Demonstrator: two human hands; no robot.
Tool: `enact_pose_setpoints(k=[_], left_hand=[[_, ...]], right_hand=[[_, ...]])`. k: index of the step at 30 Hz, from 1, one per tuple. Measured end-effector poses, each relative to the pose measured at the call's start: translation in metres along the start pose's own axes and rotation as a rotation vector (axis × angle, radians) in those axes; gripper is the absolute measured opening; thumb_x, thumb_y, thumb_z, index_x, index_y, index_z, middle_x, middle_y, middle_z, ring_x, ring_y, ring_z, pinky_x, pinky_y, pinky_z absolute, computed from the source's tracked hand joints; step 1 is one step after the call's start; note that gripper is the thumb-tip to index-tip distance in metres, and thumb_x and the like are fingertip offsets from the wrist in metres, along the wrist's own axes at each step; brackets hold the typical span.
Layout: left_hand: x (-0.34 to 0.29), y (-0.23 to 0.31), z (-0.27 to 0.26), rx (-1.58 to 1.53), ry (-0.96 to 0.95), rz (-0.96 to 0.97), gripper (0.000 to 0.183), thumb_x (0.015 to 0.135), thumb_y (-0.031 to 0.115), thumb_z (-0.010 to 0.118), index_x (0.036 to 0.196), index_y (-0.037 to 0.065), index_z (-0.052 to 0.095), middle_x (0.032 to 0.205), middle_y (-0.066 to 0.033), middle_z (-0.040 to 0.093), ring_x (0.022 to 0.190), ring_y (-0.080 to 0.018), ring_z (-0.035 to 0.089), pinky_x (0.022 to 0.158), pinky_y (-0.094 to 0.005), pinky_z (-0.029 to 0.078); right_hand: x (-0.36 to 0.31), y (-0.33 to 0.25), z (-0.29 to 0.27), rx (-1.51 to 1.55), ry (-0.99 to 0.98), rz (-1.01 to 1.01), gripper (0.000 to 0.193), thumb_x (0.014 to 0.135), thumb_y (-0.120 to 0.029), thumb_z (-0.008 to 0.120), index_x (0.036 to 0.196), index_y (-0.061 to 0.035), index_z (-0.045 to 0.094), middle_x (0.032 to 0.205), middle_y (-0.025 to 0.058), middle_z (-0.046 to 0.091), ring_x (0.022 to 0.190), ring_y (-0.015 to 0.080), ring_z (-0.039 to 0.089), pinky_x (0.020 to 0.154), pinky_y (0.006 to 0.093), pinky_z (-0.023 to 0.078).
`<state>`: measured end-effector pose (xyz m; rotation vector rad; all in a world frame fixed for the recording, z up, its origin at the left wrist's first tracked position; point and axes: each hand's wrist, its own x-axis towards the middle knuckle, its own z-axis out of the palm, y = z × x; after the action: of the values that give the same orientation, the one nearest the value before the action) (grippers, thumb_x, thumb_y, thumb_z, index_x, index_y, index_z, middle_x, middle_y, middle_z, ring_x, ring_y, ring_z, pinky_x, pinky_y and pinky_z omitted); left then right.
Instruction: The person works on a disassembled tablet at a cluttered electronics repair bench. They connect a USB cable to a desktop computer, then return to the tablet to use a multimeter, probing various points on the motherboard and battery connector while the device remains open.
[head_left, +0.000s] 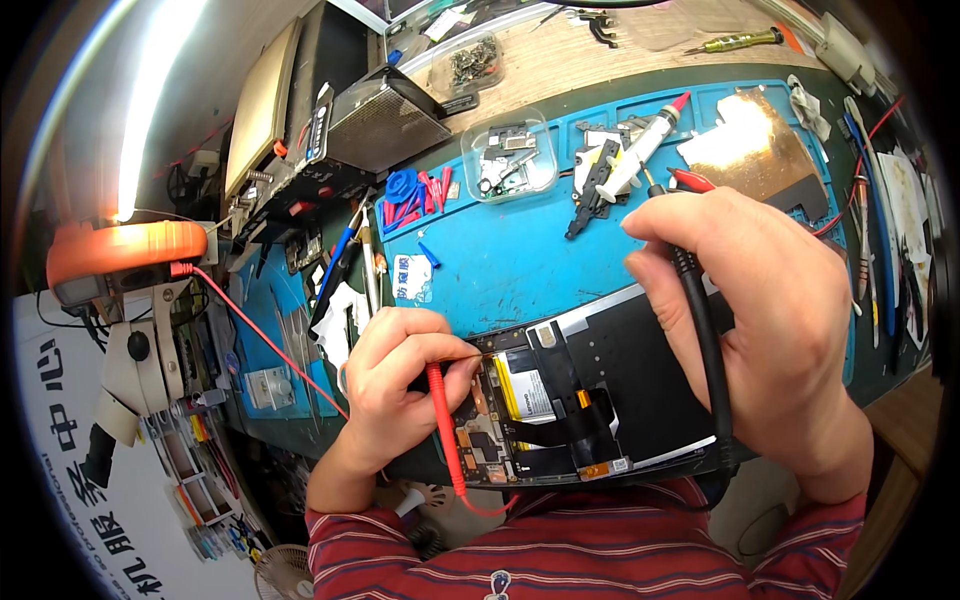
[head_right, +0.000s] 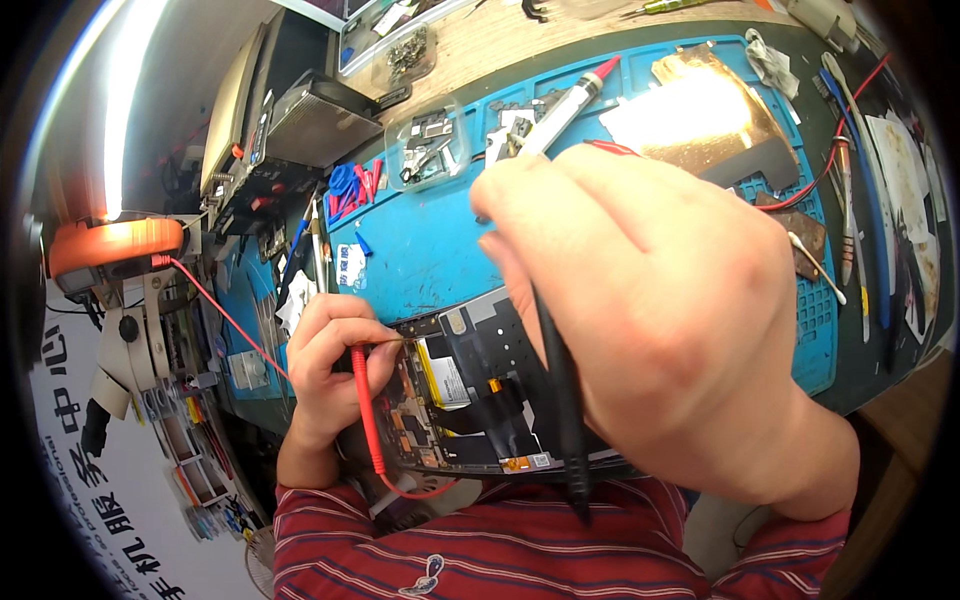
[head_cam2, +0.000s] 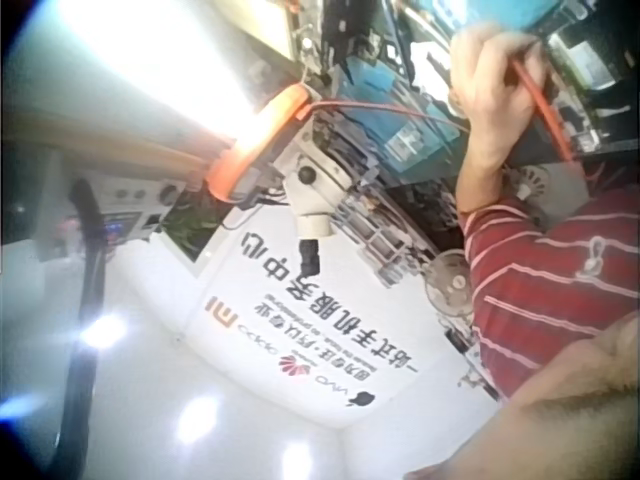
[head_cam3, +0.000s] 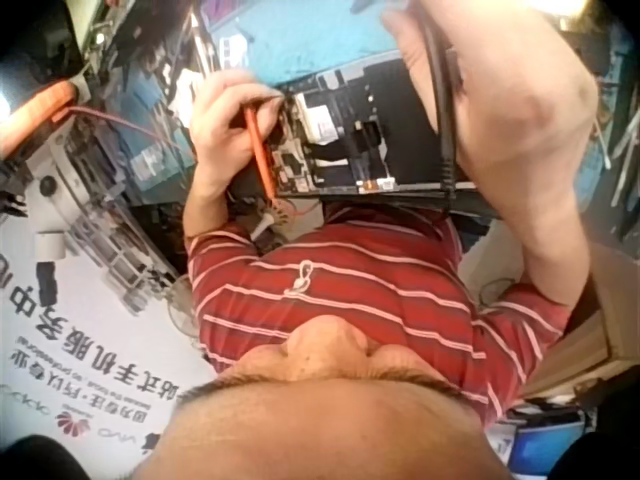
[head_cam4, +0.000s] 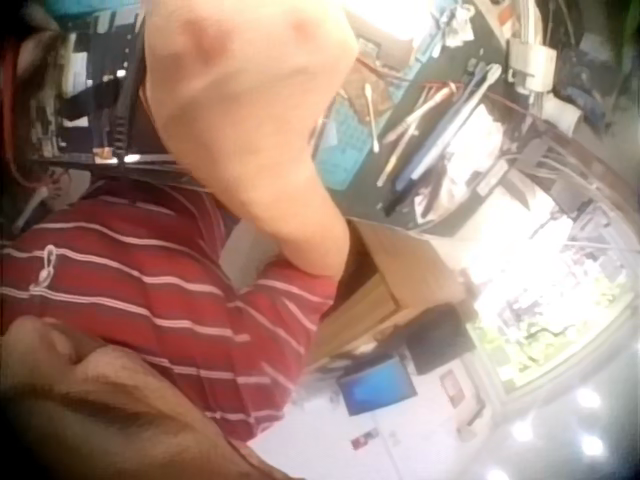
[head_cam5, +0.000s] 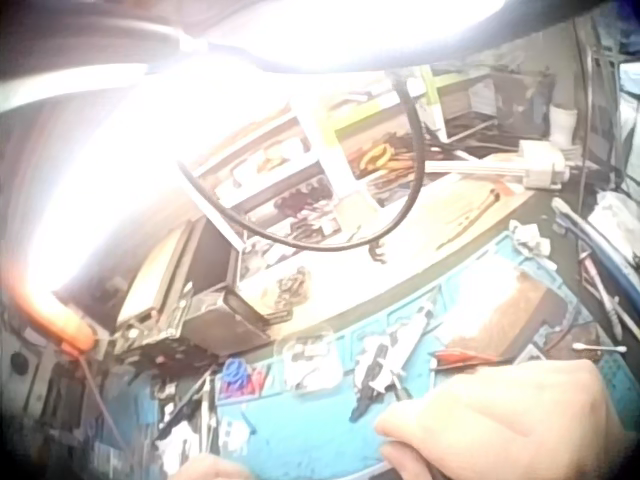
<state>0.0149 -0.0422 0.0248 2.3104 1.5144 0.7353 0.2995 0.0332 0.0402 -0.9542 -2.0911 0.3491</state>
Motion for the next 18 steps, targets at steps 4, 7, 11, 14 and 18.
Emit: enact_pose_setpoints(k=[4, 7, 11, 14, 18], left_hand=[[-0.002, -0.002, 0.001, 0.007, -0.008, 0.019, 0.023, 0.068, -0.005, 0.081, 0.086, 0.002, 0.071, 0.087, -0.0072, 0.063, 0.075, -0.0194, 0.060, 0.064, -0.0302, 0.047], [-0.001, -0.001, 0.000, 0.014, -0.015, 0.026, 0.023, 0.068, -0.006, 0.081, 0.086, 0.002, 0.071, 0.087, -0.0071, 0.063, 0.074, -0.0193, 0.059, 0.064, -0.0301, 0.046], [0.000, 0.000, 0.000, 0.021, -0.023, 0.008, 0.024, 0.067, -0.004, 0.083, 0.087, 0.004, 0.073, 0.086, -0.0067, 0.064, 0.075, -0.0206, 0.060, 0.063, -0.0315, 0.047], [0.002, 0.001, -0.001, 0.026, -0.034, -0.002, 0.024, 0.067, -0.003, 0.084, 0.087, 0.004, 0.074, 0.086, -0.0064, 0.064, 0.074, -0.0209, 0.061, 0.062, -0.0318, 0.048], [0.000, 0.001, -0.002, 0.030, -0.032, 0.001, 0.023, 0.068, -0.004, 0.084, 0.087, 0.003, 0.073, 0.087, -0.0067, 0.064, 0.073, -0.0198, 0.060, 0.061, -0.0307, 0.047]], right_hand=[[-0.001, 0.001, -0.005, -0.022, -0.054, -0.008, 0.026, 0.076, 0.007, 0.078, 0.099, 0.0013, 0.067, 0.084, 0.0145, 0.068, 0.072, 0.0329, 0.068, 0.064, 0.0372, 0.053], [0.005, -0.004, -0.009, -0.036, -0.110, -0.005, 0.025, 0.076, 0.007, 0.078, 0.097, 0.0013, 0.067, 0.084, 0.0143, 0.068, 0.071, 0.0329, 0.067, 0.062, 0.0380, 0.053], [0.016, -0.013, -0.009, 0.011, -0.076, -0.008, 0.024, 0.075, 0.005, 0.077, 0.096, 0.0013, 0.066, 0.082, 0.0145, 0.067, 0.068, 0.0325, 0.066, 0.059, 0.0386, 0.052], [0.007, -0.009, -0.001, 0.016, 0.031, -0.044, 0.023, 0.075, 0.003, 0.077, 0.096, 0.0015, 0.067, 0.080, 0.0147, 0.067, 0.066, 0.0322, 0.065, 0.057, 0.0383, 0.051], [0.022, -0.015, -0.014, 0.026, -0.156, 0.032, 0.023, 0.075, 0.002, 0.078, 0.096, 0.0019, 0.067, 0.078, 0.0149, 0.065, 0.063, 0.0316, 0.064, 0.055, 0.0377, 0.050]])
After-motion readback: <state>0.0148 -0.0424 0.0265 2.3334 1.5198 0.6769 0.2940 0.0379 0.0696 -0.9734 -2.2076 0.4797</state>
